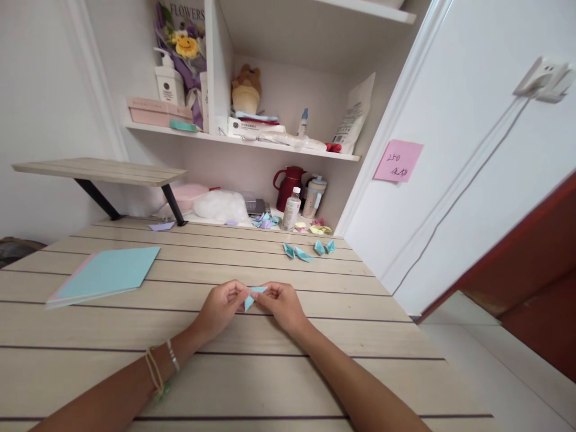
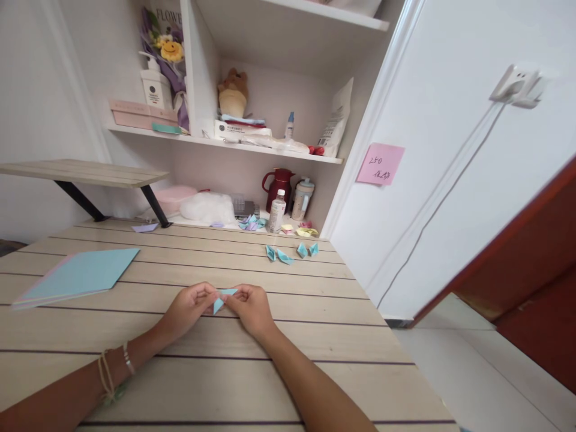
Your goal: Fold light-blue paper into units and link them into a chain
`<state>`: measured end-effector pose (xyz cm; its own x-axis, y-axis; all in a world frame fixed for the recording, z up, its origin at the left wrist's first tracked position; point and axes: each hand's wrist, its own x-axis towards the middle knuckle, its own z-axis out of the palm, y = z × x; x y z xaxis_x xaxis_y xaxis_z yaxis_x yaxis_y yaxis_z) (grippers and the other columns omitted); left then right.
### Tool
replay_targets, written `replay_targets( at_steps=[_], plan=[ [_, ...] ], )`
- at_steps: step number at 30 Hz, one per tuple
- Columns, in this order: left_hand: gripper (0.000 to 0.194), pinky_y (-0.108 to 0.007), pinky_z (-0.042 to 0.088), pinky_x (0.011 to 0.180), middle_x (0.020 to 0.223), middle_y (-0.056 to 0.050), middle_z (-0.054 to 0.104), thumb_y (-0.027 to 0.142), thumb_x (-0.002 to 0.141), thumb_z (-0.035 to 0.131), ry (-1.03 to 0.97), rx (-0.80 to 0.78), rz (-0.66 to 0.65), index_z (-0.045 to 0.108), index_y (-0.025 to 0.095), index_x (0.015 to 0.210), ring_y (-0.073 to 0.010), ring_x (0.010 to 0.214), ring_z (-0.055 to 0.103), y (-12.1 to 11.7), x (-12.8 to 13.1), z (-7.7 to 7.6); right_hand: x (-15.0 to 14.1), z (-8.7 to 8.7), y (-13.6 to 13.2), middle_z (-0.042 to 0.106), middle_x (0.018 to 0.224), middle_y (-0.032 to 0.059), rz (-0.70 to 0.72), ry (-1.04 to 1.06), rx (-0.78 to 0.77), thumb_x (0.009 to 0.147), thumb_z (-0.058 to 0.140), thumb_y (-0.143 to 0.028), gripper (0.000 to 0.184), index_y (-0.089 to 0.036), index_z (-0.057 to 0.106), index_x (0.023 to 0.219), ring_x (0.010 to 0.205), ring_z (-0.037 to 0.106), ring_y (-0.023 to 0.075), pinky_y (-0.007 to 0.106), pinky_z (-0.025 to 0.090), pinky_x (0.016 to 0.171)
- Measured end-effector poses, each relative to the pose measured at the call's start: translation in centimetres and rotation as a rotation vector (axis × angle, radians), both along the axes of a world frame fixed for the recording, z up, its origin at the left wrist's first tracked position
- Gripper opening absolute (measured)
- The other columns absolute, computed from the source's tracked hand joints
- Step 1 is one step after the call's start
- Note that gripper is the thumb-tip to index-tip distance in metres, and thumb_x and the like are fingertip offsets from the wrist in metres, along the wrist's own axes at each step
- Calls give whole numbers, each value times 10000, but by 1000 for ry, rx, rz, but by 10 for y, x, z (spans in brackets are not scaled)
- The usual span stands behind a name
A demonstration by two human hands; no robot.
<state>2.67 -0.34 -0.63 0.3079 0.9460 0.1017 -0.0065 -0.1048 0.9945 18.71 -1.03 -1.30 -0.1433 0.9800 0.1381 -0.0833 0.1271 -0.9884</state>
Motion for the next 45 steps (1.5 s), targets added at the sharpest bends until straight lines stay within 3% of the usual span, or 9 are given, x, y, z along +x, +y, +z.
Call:
replay_targets(
  at_steps=[6,12,25,30,37,45],
  plan=[
    [214,-256,491,603,673,-48,675,291,626,695,-3,-17,-6,600,141,748,-157,619,626,1,2,-1,2,-1,3,630,530,16,-40,-49,-32,582,714,-393,253,-151,647,616,494,561,135,229,415,490],
    [233,-251,493,640,697,-54,688,324,658,680,-175,-167,21,590,135,762,-165,677,651,-3,0,5,2,10,1,674,660,32,118,65,28,643,663,-433,301,-159,687,766,622,593,141,264,461,621],
    [272,-263,508,693,825,-89,705,318,651,691,-204,-217,46,611,128,828,-178,757,656,-3,2,4,-1,10,0,687,687,43,40,115,14,618,691,-378,274,-152,703,773,668,620,172,309,492,677],
    [230,-271,516,709,752,-54,703,284,631,708,-205,-208,66,624,141,791,-156,703,649,-4,3,2,1,8,0,679,678,37,-25,51,57,645,668,-328,215,-164,695,780,645,617,171,287,489,634],
    [228,-286,528,676,621,-17,682,284,561,746,-113,-178,71,647,147,714,-166,650,645,2,1,-2,6,12,-4,682,699,34,-87,-228,294,691,596,-236,164,-187,701,807,630,606,173,284,479,632],
    [197,-263,529,632,687,-25,708,300,582,730,-52,-185,40,675,163,713,-173,654,655,5,-1,0,6,15,-6,684,689,19,-84,-350,339,741,539,-235,180,-200,704,806,613,593,154,245,456,592]
  ],
)
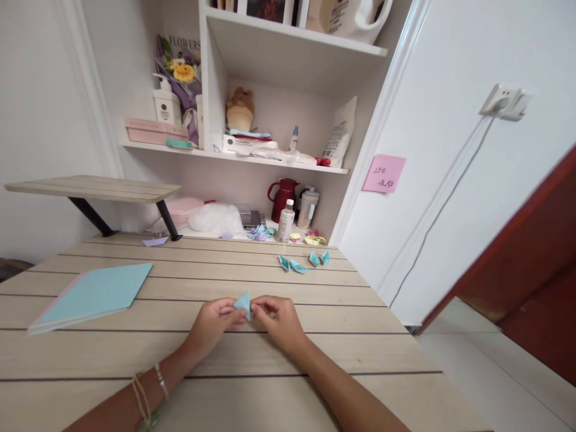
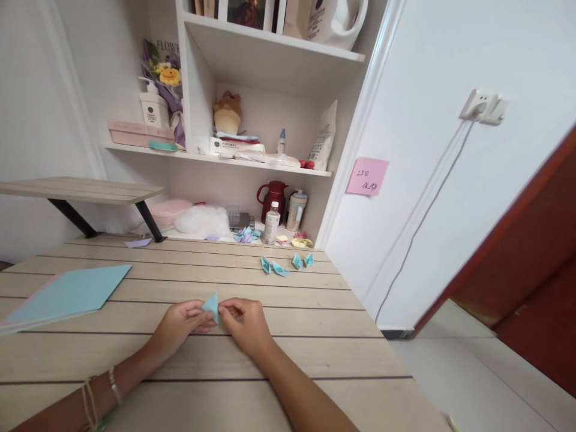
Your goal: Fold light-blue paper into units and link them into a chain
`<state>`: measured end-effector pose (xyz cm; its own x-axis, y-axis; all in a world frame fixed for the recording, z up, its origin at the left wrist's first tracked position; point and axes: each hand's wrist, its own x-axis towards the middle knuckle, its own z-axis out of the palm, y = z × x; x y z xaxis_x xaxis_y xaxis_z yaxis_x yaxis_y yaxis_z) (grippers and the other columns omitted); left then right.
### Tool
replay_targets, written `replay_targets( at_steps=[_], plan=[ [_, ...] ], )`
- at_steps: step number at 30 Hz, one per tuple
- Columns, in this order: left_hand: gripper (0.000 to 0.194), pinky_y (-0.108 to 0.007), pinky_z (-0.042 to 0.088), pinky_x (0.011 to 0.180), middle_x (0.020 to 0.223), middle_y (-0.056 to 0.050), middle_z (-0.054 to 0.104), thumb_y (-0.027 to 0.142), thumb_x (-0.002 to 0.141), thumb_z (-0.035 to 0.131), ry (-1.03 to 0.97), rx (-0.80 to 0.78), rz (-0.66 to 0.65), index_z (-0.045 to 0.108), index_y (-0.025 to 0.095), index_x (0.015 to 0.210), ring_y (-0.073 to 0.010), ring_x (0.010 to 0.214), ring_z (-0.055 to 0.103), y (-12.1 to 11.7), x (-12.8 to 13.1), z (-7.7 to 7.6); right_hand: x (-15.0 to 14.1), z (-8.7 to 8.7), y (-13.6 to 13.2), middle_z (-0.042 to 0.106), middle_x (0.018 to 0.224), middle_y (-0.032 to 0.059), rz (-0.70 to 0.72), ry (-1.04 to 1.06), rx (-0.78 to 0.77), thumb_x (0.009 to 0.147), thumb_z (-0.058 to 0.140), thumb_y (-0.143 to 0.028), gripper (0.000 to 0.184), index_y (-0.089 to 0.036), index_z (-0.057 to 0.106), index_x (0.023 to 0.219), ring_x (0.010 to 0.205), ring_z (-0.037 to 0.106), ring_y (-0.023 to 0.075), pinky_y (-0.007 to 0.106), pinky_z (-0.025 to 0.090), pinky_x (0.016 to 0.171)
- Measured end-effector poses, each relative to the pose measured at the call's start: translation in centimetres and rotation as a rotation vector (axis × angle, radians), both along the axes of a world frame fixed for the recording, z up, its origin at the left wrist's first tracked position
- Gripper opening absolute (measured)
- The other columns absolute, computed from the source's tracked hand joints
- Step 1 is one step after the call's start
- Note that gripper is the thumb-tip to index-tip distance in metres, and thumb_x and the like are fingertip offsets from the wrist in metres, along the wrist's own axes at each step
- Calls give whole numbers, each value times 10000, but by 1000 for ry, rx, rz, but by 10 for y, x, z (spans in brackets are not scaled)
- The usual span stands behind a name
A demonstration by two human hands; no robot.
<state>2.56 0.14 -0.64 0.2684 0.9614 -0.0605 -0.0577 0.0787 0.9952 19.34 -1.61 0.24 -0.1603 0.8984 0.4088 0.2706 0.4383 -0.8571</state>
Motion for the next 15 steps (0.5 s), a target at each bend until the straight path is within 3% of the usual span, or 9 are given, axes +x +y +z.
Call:
replay_targets(
  at_steps=[5,10,15],
  plan=[
    [267,-310,531,693,741,-53,712,356,645,686,-35,30,-43,695,145,808,-202,716,660,-2,1,0,2,1,1,688,705,19,-27,-56,78,744,531,-211,184,-197,696,826,615,597,147,237,464,597],
    [398,-375,501,805,892,-88,703,396,662,673,-180,-9,-94,665,134,961,-240,843,646,-4,4,0,3,-3,1,678,800,30,-61,-146,259,715,541,-138,228,-205,661,897,668,595,138,237,472,640],
    [373,-405,462,865,923,-99,694,361,720,638,-264,-81,-95,628,145,1024,-239,889,635,-7,6,-1,1,-8,-1,651,790,35,-68,-197,365,722,516,-106,214,-198,629,879,675,579,134,238,468,649]
  ],
)
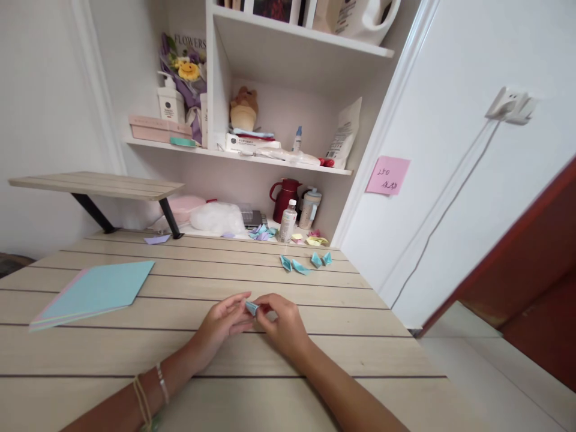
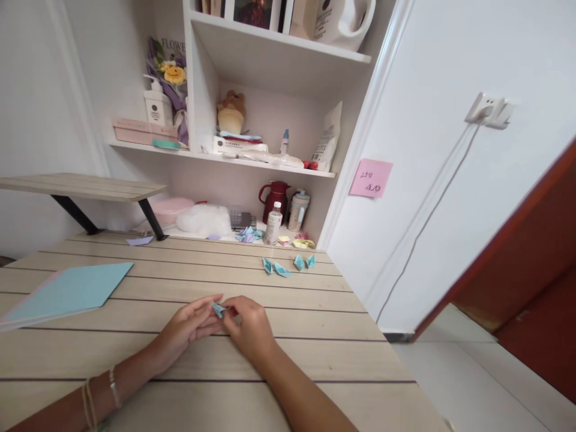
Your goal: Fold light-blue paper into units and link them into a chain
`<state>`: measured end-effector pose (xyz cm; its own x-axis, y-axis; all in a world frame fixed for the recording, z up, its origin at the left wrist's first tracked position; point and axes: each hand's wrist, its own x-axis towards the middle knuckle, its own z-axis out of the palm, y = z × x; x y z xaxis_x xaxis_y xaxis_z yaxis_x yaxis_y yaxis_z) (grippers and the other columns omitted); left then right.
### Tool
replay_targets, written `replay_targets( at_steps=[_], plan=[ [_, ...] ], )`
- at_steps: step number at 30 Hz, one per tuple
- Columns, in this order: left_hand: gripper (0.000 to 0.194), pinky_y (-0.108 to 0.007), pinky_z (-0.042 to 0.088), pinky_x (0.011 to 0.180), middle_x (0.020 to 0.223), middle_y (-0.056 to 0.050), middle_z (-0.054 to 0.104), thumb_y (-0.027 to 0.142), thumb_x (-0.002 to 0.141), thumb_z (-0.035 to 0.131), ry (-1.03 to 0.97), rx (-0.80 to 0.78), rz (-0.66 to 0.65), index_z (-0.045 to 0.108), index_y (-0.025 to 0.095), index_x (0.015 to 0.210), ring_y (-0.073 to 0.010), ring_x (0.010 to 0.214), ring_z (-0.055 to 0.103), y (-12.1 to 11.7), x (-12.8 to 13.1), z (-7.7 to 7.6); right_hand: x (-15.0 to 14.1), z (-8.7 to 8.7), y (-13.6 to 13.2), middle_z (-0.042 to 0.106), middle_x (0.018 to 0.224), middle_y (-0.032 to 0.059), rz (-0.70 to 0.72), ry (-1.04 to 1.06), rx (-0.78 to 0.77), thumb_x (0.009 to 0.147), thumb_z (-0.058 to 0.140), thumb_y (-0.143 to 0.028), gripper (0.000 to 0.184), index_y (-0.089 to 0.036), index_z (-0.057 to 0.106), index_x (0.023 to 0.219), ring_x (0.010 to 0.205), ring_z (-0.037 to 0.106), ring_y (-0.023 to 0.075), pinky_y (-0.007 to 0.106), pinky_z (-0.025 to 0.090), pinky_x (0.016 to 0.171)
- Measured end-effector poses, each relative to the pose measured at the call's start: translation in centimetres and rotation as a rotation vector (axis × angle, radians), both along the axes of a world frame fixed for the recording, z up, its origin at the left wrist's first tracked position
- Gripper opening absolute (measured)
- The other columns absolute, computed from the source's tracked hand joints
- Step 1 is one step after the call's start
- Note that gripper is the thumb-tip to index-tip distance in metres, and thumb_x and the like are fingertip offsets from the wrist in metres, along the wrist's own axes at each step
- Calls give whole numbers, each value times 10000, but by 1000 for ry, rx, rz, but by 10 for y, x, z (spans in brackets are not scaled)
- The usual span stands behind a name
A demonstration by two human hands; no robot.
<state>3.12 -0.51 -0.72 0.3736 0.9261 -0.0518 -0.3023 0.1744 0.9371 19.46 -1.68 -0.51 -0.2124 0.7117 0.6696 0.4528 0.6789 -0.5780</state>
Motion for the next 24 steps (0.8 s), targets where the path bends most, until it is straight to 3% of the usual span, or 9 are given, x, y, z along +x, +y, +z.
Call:
replay_targets(
  at_steps=[4,8,11,15,20,22,24],
  plan=[
    [304,-421,450,869,840,-111,697,386,768,573,12,-18,-86,668,102,820,-235,819,651,-3,0,3,-4,-1,-3,624,789,34,17,10,-4,710,488,-72,221,-191,615,846,671,564,126,225,461,625],
    [273,-387,460,847,903,-102,683,349,751,602,82,52,-129,669,113,872,-224,868,625,-7,0,8,-5,-1,-2,612,771,35,8,106,-83,681,524,-91,137,-183,617,720,644,549,123,225,451,591],
    [266,-337,480,791,885,-94,682,328,713,641,161,93,-96,674,118,873,-208,844,618,-8,0,8,-2,-2,2,577,643,6,53,230,-339,671,571,-145,76,-164,617,728,528,501,96,197,409,486],
    [238,-267,486,642,690,-61,674,341,663,674,309,157,-9,677,116,740,-154,639,603,-6,-1,8,5,-1,6,475,481,-66,317,373,-723,679,604,-191,180,-155,613,855,427,439,63,181,393,462],
    [226,-246,474,558,636,-50,670,341,627,690,356,254,15,656,122,670,-147,584,592,-2,-3,7,10,10,3,627,737,11,494,504,-822,656,650,-237,247,-173,641,895,626,582,116,262,480,652],
    [229,-244,473,542,629,-46,673,349,619,692,403,288,58,652,129,672,-149,572,597,0,-5,5,10,13,1,638,868,39,498,533,-829,683,634,-292,248,-177,649,902,687,603,134,293,487,702],
    [222,-240,471,531,618,-37,674,352,614,693,460,340,87,652,141,669,-149,551,597,1,-8,4,8,13,1,647,859,45,437,517,-822,683,646,-331,274,-173,653,906,685,607,141,299,490,694]
  ],
)
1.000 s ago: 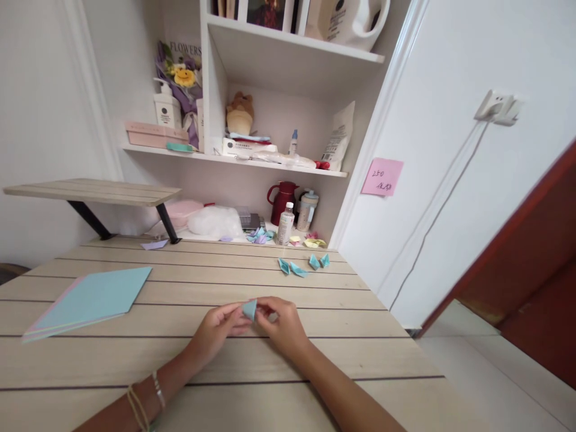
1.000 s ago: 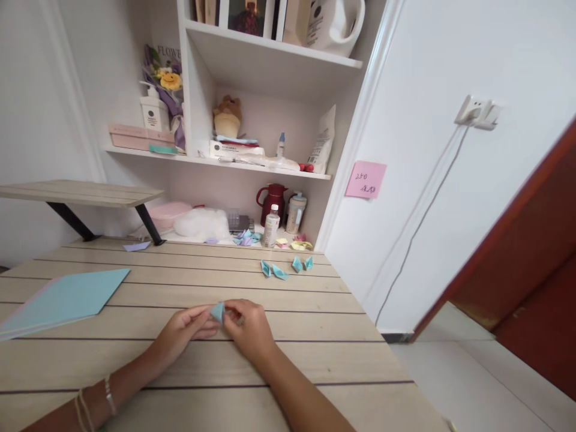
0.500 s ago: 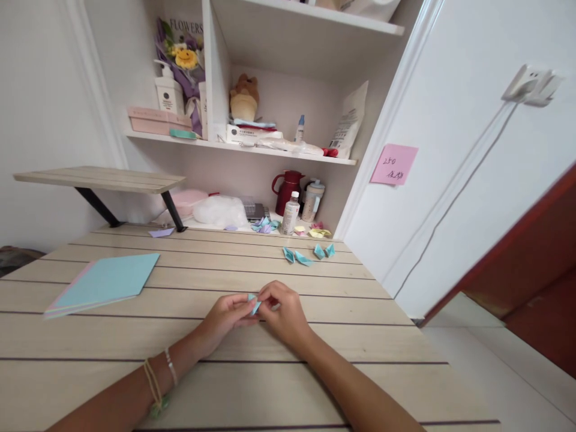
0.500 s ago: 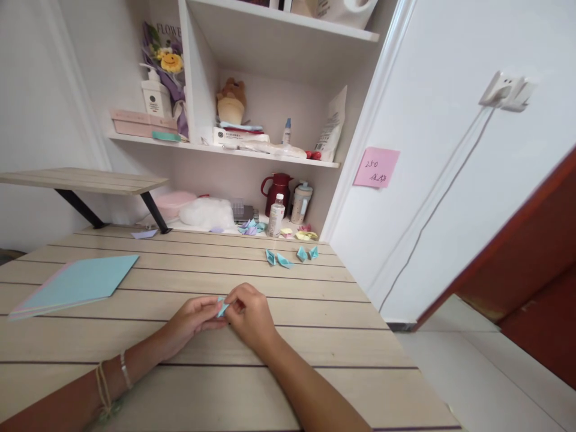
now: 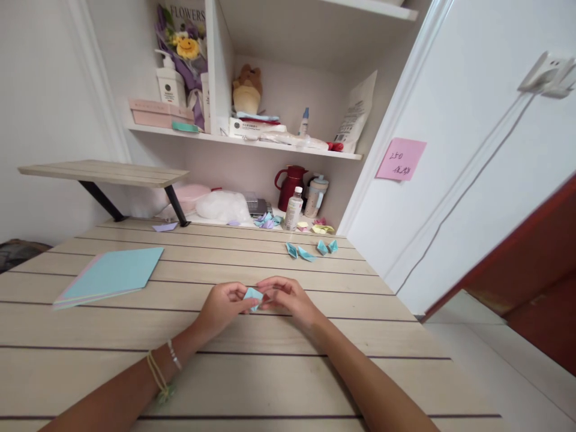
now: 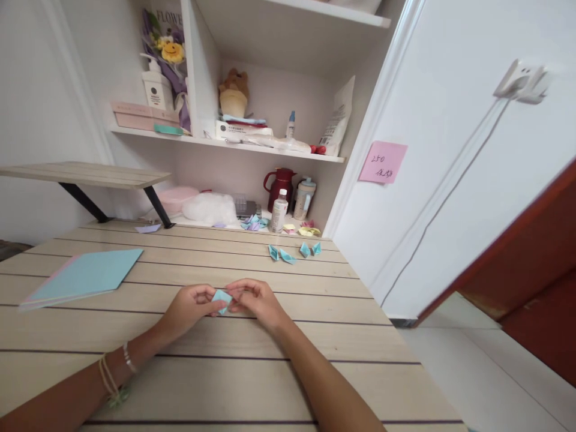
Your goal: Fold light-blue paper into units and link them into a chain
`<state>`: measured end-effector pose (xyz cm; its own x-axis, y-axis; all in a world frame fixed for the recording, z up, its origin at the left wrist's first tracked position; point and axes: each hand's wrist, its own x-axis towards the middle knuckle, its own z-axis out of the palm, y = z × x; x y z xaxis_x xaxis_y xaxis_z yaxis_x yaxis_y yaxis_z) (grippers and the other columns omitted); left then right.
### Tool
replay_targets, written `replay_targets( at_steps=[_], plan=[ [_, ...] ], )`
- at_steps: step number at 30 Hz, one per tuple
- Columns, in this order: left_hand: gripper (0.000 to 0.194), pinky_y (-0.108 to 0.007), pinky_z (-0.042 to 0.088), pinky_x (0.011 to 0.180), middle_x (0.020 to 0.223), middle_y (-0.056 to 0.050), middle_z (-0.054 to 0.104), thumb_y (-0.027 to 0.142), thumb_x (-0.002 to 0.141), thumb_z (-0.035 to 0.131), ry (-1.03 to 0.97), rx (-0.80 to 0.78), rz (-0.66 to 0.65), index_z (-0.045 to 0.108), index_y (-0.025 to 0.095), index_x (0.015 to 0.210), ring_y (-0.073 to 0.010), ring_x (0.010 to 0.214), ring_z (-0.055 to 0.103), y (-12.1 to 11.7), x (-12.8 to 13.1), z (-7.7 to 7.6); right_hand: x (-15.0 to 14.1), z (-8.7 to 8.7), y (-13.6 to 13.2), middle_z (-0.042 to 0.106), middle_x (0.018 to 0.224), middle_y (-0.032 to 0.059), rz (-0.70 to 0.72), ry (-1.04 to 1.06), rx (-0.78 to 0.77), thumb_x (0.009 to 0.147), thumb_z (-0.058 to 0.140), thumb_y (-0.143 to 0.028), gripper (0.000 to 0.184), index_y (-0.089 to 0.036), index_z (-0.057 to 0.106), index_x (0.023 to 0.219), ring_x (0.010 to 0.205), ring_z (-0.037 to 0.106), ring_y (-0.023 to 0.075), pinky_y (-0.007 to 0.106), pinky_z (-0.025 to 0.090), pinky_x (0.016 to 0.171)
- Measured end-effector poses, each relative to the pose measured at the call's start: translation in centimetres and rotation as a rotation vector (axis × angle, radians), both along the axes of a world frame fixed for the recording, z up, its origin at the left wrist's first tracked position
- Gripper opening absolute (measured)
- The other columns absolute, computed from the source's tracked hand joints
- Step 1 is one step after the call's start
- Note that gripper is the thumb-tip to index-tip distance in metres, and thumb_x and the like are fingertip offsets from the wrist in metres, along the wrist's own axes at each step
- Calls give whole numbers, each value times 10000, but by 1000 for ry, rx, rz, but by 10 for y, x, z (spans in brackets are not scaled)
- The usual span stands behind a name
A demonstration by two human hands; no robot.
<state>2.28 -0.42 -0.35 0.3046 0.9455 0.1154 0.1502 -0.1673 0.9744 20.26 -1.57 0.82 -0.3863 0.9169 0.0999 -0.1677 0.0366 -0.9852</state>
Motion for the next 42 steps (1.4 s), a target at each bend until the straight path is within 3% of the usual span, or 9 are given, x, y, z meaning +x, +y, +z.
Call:
replay_targets(
  at_steps=[4,10,15,20,35,42],
  plan=[
    [192,-242,478,582,644,-30,683,342,635,674,89,104,-52,679,160,696,-167,606,619,-1,-2,0,-5,-8,2,654,661,28,-106,-150,83,635,698,-367,294,-159,672,841,602,598,147,274,478,604],
    [249,-257,499,630,762,-30,687,365,758,539,61,75,-81,686,181,838,-173,678,636,-2,-1,2,-4,-11,4,684,715,47,-278,-260,270,666,670,-364,221,-164,682,761,658,612,166,257,467,602],
    [270,-232,447,603,636,-21,614,336,820,469,271,373,-52,675,184,733,-147,622,577,-1,-6,6,-4,-5,0,684,738,42,-280,-376,373,720,619,-327,196,-178,671,836,663,623,158,243,475,580],
    [284,-246,417,653,750,-32,586,264,862,397,422,591,-106,660,204,771,-146,692,546,-3,-7,9,-4,0,-5,675,757,28,-313,-590,592,712,606,-205,100,-222,693,758,706,606,158,249,480,610],
    [241,-214,360,506,668,-14,531,275,836,449,316,573,22,609,182,682,-119,588,479,-7,-2,10,-6,0,-3,649,734,51,-223,-289,363,720,620,-318,163,-160,633,682,611,580,138,232,451,541],
    [258,-223,382,537,673,-23,551,304,836,447,295,566,55,595,179,665,-134,630,515,-6,-1,13,-8,0,-4,649,766,58,-292,-315,492,718,620,-269,99,-185,663,692,658,598,152,241,471,559]
  ],
)
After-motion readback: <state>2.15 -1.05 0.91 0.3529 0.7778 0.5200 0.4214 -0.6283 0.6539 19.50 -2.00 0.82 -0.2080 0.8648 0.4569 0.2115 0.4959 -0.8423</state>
